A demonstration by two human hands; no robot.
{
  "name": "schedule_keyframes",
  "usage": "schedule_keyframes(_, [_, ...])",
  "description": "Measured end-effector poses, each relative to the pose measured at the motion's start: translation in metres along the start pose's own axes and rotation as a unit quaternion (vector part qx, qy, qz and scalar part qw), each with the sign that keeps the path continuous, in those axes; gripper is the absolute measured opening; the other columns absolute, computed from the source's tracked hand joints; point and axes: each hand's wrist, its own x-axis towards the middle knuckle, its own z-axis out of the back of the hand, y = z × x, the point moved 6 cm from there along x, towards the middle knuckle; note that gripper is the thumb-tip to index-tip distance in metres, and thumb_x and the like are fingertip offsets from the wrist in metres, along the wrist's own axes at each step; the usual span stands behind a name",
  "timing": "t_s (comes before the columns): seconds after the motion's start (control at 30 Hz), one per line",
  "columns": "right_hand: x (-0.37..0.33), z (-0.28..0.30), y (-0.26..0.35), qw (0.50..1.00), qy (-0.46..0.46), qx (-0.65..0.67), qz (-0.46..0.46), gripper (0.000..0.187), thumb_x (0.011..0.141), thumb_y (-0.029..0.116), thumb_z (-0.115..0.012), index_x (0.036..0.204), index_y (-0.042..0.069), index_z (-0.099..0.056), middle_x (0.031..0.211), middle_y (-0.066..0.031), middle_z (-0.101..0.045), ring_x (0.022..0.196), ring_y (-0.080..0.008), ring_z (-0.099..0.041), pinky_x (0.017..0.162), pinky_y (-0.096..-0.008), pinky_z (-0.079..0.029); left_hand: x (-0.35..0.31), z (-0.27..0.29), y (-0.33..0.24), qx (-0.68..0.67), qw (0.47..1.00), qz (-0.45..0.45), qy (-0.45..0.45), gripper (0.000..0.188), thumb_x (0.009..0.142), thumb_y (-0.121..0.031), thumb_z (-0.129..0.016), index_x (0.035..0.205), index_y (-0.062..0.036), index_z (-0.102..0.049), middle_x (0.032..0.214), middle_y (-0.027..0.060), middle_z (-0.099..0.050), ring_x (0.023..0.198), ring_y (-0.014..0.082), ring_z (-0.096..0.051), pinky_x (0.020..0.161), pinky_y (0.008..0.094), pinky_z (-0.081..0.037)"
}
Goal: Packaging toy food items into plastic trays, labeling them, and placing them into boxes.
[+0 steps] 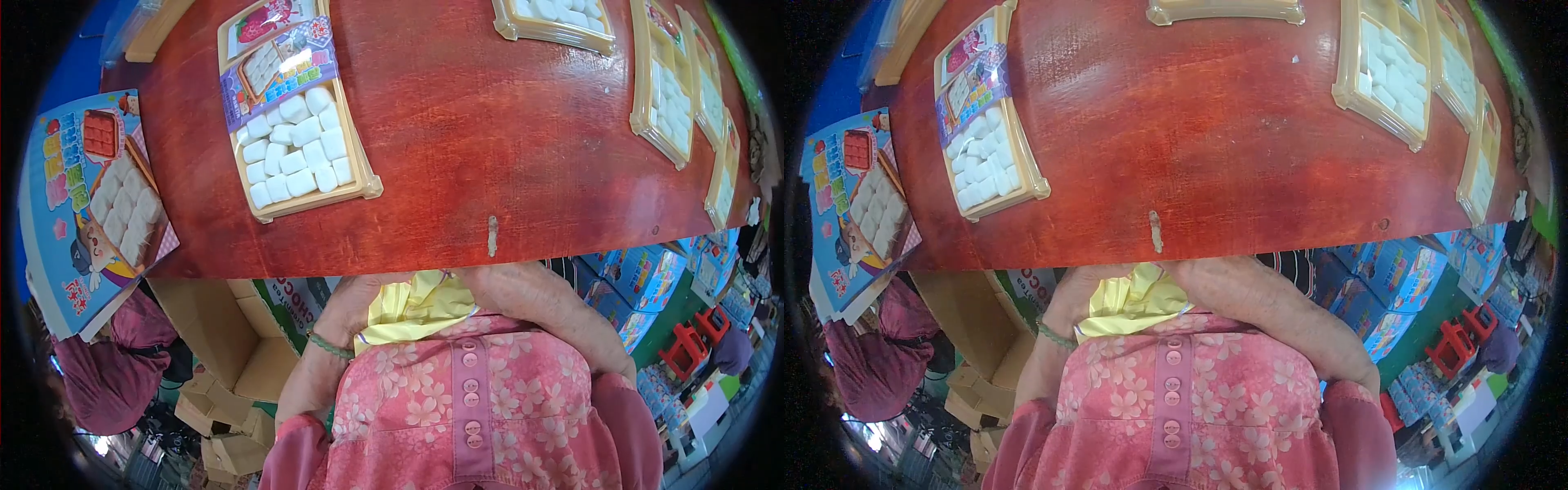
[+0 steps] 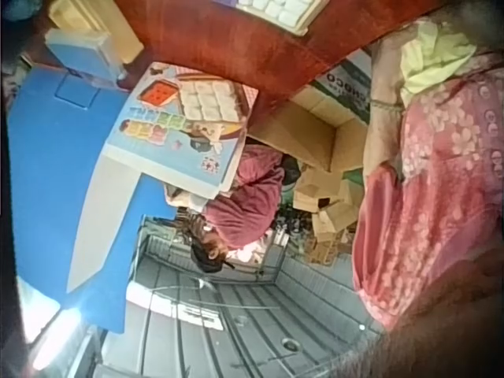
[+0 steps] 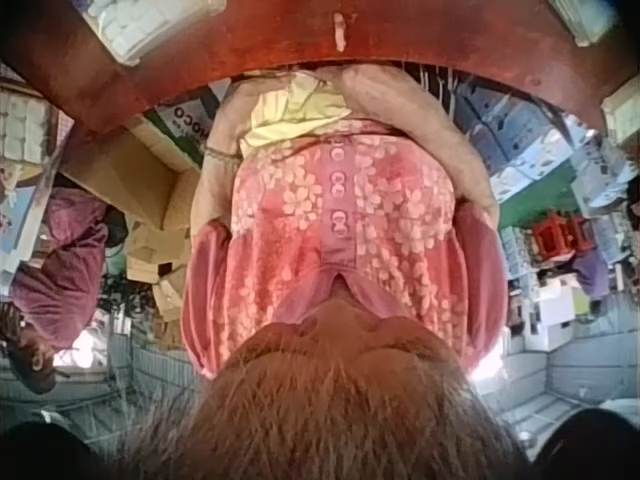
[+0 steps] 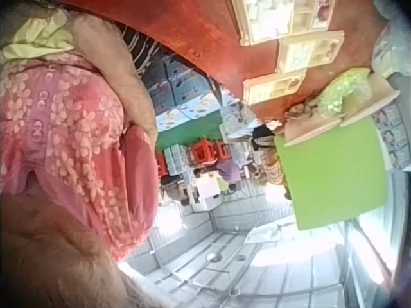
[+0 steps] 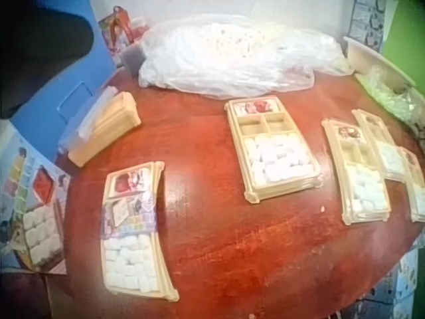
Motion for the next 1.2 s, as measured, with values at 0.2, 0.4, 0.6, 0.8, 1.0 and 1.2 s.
schedule_keyframes(0.2, [-0.001,0.000,0.000,0.999,0.008,-0.040,0.008,0.046,0.088,0.010,-0.050,0.131,-0.006,-0.050,0.113,-0.0258,-0.062,0.109,-0.0369,-0.062,0.093,-0.0461,-0.049,-0.003,-0.004,-0.005,0.014,1.000,0.002,-0.007,0.046,0.079,0.005,-0.071,0.123,-0.0002,-0.058,0.115,0.0091,-0.064,0.102,0.0226,-0.065,0.089,0.0348,-0.055])
schedule_keyframes(0.4, [-0.003,0.002,-0.004,0.998,-0.023,-0.053,0.011,0.046,0.088,0.014,-0.054,0.130,-0.005,-0.051,0.112,-0.0254,-0.062,0.107,-0.0382,-0.062,0.092,-0.0469,-0.049,-0.007,-0.008,-0.009,0.042,0.999,-0.003,-0.014,0.045,0.078,0.002,-0.073,0.121,-0.0016,-0.060,0.114,0.0072,-0.064,0.101,0.0198,-0.064,0.088,0.0314,-0.053])
schedule_keyframes(0.6, [0.001,0.005,-0.011,0.990,0.098,0.079,-0.059,0.043,0.090,0.024,-0.058,0.128,0.004,-0.054,0.116,-0.0192,-0.063,0.105,-0.0354,-0.062,0.091,-0.0469,-0.048,-0.004,-0.007,-0.008,0.061,0.998,0.007,-0.007,0.045,0.080,0.003,-0.072,0.123,-0.0010,-0.059,0.116,0.0078,-0.064,0.105,0.0201,-0.063,0.091,0.0316,-0.052])
schedule_keyframes(0.8, [-0.009,0.007,-0.011,0.972,-0.125,-0.159,0.119,0.035,0.093,0.022,-0.054,0.122,0.003,-0.057,0.105,-0.0215,-0.065,0.095,-0.0361,-0.064,0.084,-0.0467,-0.050,-0.002,-0.005,-0.004,0.037,0.999,0.021,-0.008,0.050,0.079,0.005,-0.070,0.126,0.0002,-0.055,0.118,0.0107,-0.063,0.106,0.0232,-0.064,0.091,0.0343,-0.054])
schedule_keyframes(1.0, [-0.001,-0.005,-0.014,1.000,-0.017,-0.008,0.002,0.037,0.094,0.020,-0.052,0.126,0.002,-0.055,0.109,-0.0225,-0.064,0.099,-0.0356,-0.064,0.084,-0.0464,-0.051,-0.007,-0.012,-0.010,0.036,0.999,0.018,0.000,0.045,0.079,0.002,-0.073,0.122,0.0003,-0.059,0.116,0.0102,-0.064,0.105,0.0222,-0.064,0.090,0.0336,-0.054])
schedule_keyframes(1.2, [-0.005,-0.004,-0.010,1.000,-0.009,0.003,0.004,0.040,0.093,0.020,-0.052,0.129,0.002,-0.053,0.112,-0.0231,-0.063,0.107,-0.0380,-0.062,0.091,-0.0480,-0.048,-0.007,-0.014,-0.012,0.137,0.988,-0.060,0.026,0.057,0.076,-0.005,-0.081,0.127,0.0008,-0.056,0.124,0.0105,-0.062,0.109,0.0206,-0.062,0.094,0.0318,-0.050])
